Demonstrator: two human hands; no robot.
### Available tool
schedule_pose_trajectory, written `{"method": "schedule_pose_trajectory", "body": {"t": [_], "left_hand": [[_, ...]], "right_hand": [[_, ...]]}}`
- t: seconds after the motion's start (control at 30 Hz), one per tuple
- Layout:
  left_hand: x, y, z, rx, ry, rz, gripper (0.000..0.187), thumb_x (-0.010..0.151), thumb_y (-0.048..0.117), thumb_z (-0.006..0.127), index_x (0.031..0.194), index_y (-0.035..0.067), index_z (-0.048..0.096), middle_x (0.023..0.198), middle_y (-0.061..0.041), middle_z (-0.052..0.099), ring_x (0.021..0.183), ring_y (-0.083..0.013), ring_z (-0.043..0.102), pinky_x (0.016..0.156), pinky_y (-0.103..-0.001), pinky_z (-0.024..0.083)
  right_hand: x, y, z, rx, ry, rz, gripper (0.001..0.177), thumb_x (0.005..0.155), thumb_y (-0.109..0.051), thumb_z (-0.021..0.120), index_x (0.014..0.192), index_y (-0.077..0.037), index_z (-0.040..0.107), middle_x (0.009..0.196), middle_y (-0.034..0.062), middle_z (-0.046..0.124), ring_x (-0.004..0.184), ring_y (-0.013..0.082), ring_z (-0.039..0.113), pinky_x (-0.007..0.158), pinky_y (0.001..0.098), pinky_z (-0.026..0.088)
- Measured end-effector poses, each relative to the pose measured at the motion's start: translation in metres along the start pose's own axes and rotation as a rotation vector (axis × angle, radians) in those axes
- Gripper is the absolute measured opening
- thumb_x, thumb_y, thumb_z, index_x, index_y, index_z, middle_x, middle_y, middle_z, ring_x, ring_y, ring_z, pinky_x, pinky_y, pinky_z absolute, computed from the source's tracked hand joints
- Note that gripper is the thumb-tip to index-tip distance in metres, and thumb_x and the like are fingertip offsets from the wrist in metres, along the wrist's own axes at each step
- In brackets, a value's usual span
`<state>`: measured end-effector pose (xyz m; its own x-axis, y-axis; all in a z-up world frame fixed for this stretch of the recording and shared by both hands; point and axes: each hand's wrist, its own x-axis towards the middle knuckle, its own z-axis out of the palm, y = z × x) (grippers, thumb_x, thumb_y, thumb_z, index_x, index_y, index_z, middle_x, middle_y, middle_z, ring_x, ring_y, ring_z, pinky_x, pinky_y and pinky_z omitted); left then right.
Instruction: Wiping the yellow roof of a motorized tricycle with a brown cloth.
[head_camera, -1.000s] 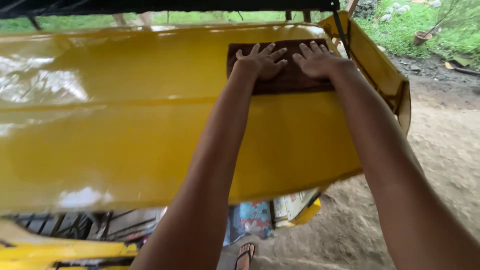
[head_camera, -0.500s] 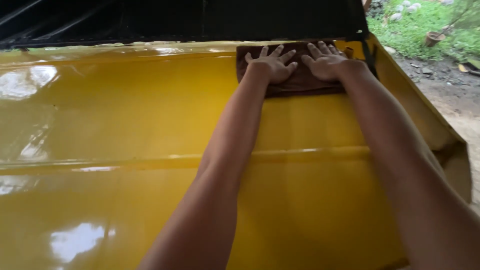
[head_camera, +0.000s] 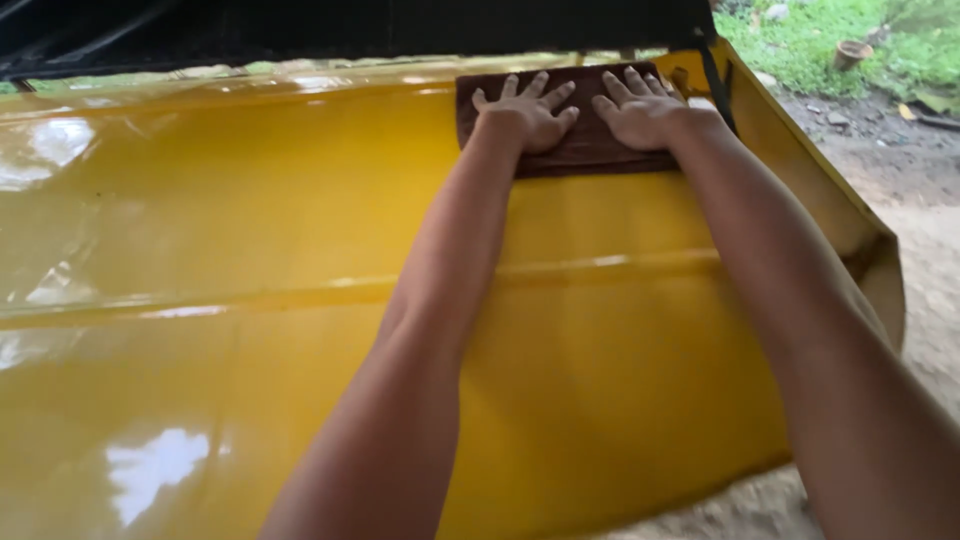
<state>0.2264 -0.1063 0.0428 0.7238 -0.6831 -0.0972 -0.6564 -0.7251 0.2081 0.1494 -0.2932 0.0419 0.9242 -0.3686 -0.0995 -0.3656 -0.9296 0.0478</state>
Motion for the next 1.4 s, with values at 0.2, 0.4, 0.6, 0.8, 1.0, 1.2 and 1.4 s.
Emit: {"method": "schedule_pose_trajectory", "body": {"t": [0.2, 0.4, 0.6, 0.8, 1.0, 1.2, 1.4], "left_hand": [[-0.065, 0.02, 0.009, 0.004, 0.019, 0.013, 0.065, 0.102, 0.067, 0.027, 0.164, 0.051, 0.012, 0.176, 0.009, 0.001, 0.163, -0.0286, 0.002, 0.124, -0.073, 0.002], [-0.109, 0.032, 0.021, 0.015, 0.016, 0.01, 0.064, 0.101, 0.068, 0.026, 0.162, 0.053, 0.012, 0.175, 0.01, -0.001, 0.162, -0.028, 0.0, 0.123, -0.073, 0.001], [-0.163, 0.05, 0.033, 0.027, 0.049, 0.006, 0.064, 0.102, 0.066, 0.026, 0.162, 0.051, 0.013, 0.175, 0.01, 0.0, 0.162, -0.0271, 0.0, 0.123, -0.073, 0.001], [-0.216, 0.063, 0.042, 0.03, 0.085, 0.012, 0.064, 0.103, 0.068, 0.025, 0.163, 0.05, 0.014, 0.176, 0.009, 0.004, 0.163, -0.0276, 0.003, 0.124, -0.071, 0.002], [-0.217, 0.065, 0.058, 0.101, 0.131, 0.009, 0.066, 0.101, 0.07, 0.022, 0.163, 0.051, 0.01, 0.175, 0.01, 0.003, 0.161, -0.0277, 0.004, 0.124, -0.071, 0.004], [-0.215, 0.064, 0.044, 0.059, 0.058, 0.036, 0.066, 0.101, 0.07, 0.023, 0.163, 0.05, 0.012, 0.176, 0.011, 0.002, 0.162, -0.0269, 0.004, 0.123, -0.073, 0.008], [-0.18, 0.057, 0.035, 0.029, 0.034, 0.025, 0.067, 0.1, 0.07, 0.024, 0.163, 0.051, 0.011, 0.175, 0.011, 0.0, 0.162, -0.0258, 0.002, 0.123, -0.074, 0.007]], "right_hand": [[-0.061, 0.0, 0.006, 0.028, 0.01, 0.005, 0.072, 0.104, -0.063, 0.016, 0.167, -0.032, 0.0, 0.175, 0.0027, -0.005, 0.162, 0.0281, 0.001, 0.132, 0.0464, 0.004], [-0.111, -0.006, 0.015, 0.07, 0.004, 0.024, 0.074, 0.102, -0.064, 0.016, 0.167, -0.032, -0.001, 0.176, 0.0015, -0.004, 0.162, 0.028, 0.002, 0.131, 0.0485, 0.006], [-0.167, -0.006, 0.023, 0.092, 0.031, 0.011, 0.073, 0.102, -0.064, 0.018, 0.167, -0.033, 0.002, 0.176, 0.0006, -0.003, 0.162, 0.028, 0.003, 0.131, 0.0497, 0.007], [-0.232, -0.012, 0.03, 0.121, 0.135, -0.03, 0.071, 0.103, -0.061, 0.02, 0.167, -0.032, 0.01, 0.175, 0.0042, 0.004, 0.161, 0.0319, 0.007, 0.13, 0.0462, 0.007], [-0.248, -0.012, 0.04, 0.146, 0.186, -0.047, 0.069, 0.104, -0.06, 0.022, 0.167, -0.032, 0.011, 0.176, 0.0016, 0.004, 0.161, 0.03, 0.006, 0.131, 0.0452, 0.005], [-0.228, -0.005, 0.032, 0.138, 0.072, -0.031, 0.071, 0.103, -0.063, 0.019, 0.166, -0.034, 0.007, 0.176, -0.0024, -0.002, 0.161, 0.0275, 0.001, 0.131, 0.0465, 0.005], [-0.188, -0.003, 0.017, 0.103, 0.009, -0.016, 0.074, 0.101, -0.066, 0.016, 0.166, -0.035, 0.002, 0.175, -0.0039, -0.007, 0.162, 0.0258, -0.002, 0.13, 0.0514, 0.005]]}}
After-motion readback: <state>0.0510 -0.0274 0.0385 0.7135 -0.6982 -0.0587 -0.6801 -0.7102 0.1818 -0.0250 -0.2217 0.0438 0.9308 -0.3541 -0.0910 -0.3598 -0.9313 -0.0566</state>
